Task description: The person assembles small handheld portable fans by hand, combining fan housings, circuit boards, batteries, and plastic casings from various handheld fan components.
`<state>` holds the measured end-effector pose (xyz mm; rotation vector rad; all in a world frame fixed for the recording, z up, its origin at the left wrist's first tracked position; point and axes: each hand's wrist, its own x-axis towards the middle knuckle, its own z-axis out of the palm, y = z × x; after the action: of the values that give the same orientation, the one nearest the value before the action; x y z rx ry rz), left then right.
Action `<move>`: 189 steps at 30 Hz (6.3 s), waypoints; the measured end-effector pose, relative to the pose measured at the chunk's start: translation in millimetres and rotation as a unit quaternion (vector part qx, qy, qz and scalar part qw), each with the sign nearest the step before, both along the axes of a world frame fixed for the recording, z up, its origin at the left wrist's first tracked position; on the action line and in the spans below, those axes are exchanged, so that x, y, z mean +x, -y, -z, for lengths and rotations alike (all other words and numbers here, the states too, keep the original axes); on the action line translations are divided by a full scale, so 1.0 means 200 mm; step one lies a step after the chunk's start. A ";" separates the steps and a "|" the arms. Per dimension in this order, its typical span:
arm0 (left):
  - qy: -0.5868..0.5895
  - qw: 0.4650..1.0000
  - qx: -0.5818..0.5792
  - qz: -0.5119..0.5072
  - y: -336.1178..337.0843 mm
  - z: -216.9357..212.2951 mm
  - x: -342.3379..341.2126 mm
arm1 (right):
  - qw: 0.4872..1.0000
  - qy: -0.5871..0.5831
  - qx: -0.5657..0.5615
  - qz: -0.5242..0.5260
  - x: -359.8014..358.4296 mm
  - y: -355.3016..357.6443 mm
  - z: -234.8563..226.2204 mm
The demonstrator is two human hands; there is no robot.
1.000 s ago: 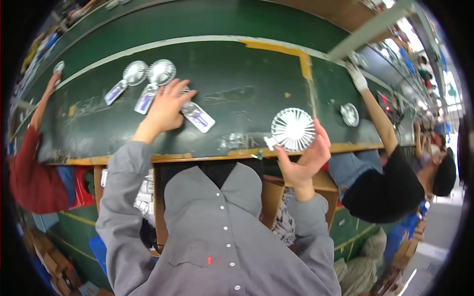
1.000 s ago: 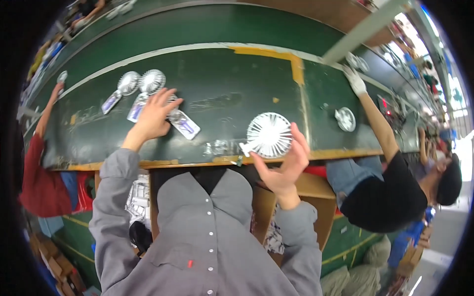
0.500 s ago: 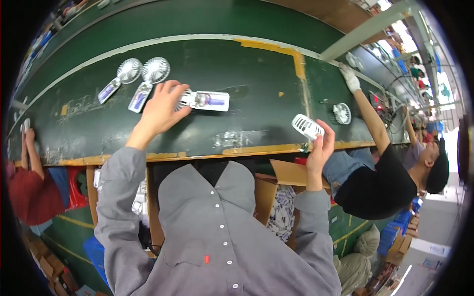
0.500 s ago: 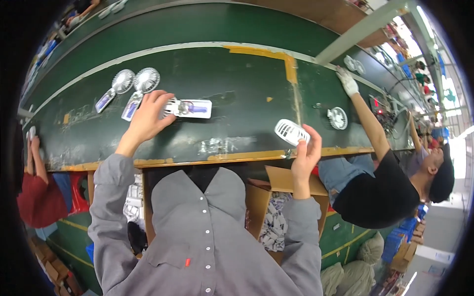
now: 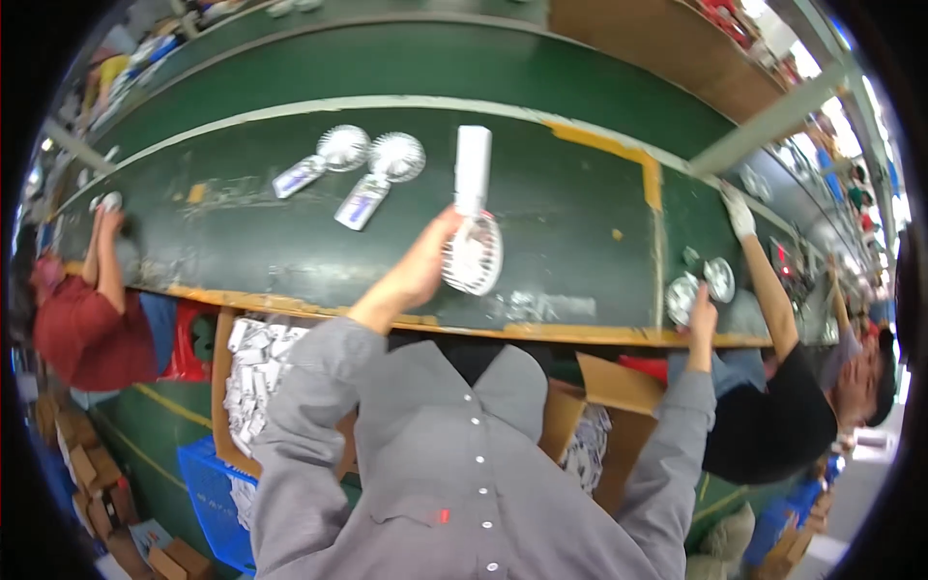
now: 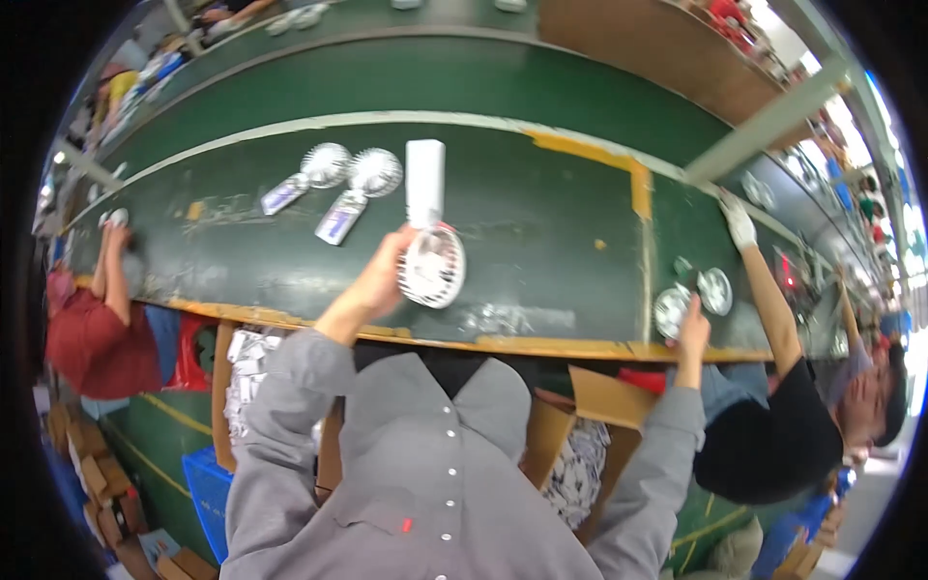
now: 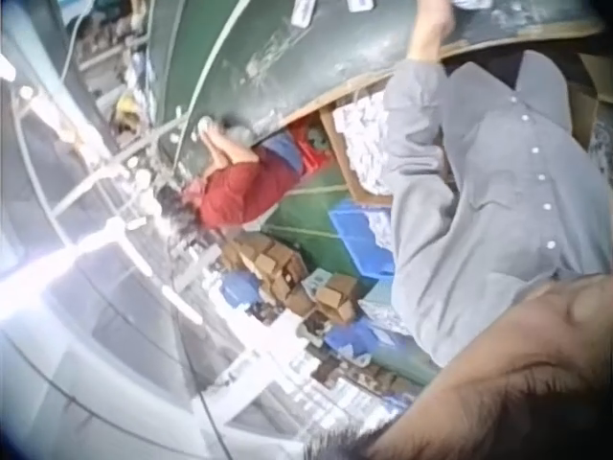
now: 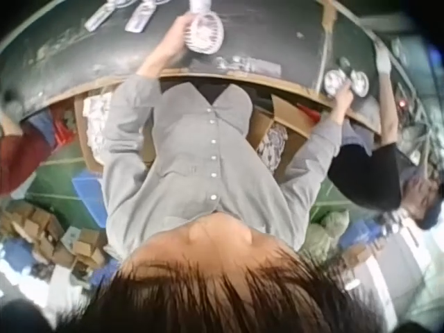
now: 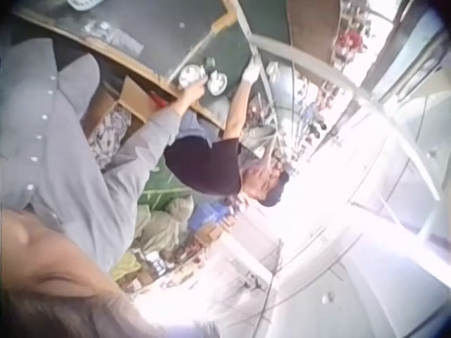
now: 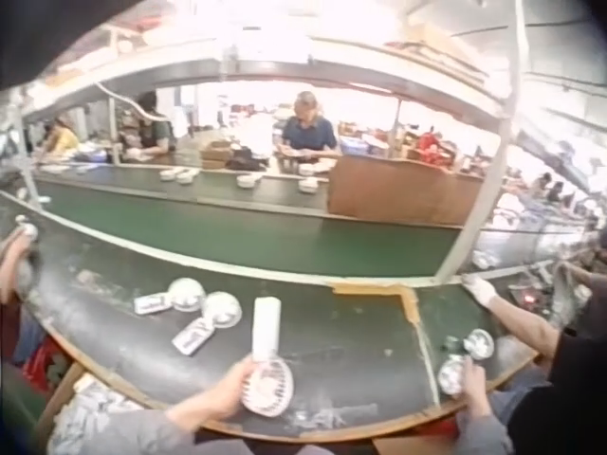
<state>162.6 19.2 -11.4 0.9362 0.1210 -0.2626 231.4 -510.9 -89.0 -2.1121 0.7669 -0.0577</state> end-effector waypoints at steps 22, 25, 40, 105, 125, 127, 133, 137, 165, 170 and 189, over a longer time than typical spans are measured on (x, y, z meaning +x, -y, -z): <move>-0.013 0.877 0.151 0.456 0.36 -0.07 -0.41 | 0.697 0.418 -0.077 -0.578 -0.65 -1.35 -0.54; -0.007 0.853 0.187 0.487 0.33 -0.04 -0.46 | 0.728 0.315 -0.034 -0.607 -0.71 -1.34 -0.55; 0.247 0.703 0.553 0.373 0.11 -0.23 -0.53 | 0.741 -0.148 0.312 -0.576 -0.81 -1.28 -0.40; 0.038 0.984 0.171 -0.039 0.08 -0.13 -0.66 | 0.698 -0.032 0.595 -0.398 -1.09 -1.28 -0.56; 0.010 0.977 -0.191 0.094 0.52 -0.27 -0.51 | 0.863 0.267 0.269 -0.333 -1.21 -1.30 -0.28; 0.020 0.977 -0.207 0.039 0.55 -0.28 -0.47 | 0.852 0.230 0.356 -0.308 -1.14 -1.40 -0.30; 0.107 0.990 -0.091 -0.024 0.45 -0.38 -0.30 | 0.772 0.229 0.541 -0.243 -1.00 -1.56 -0.37; 0.109 0.993 0.049 0.014 0.34 -0.43 -0.20 | 0.789 0.226 0.556 -0.132 -0.87 -1.57 -0.34; 0.356 0.496 0.792 0.034 -0.30 0.23 0.11 | 0.706 0.098 0.701 -0.023 -0.52 -0.61 -0.18; 0.380 0.464 0.800 0.004 -0.23 0.07 0.16 | 0.849 0.163 0.495 0.083 -0.17 0.09 0.18; 0.114 0.786 0.571 0.208 0.10 -0.18 -0.14 | 0.872 0.290 -0.023 -0.394 -0.58 -1.48 -0.22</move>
<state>135.1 -1.3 25.3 2.2188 -0.1927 -0.4968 116.4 -215.0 -45.6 -2.1285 -0.4715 -0.2541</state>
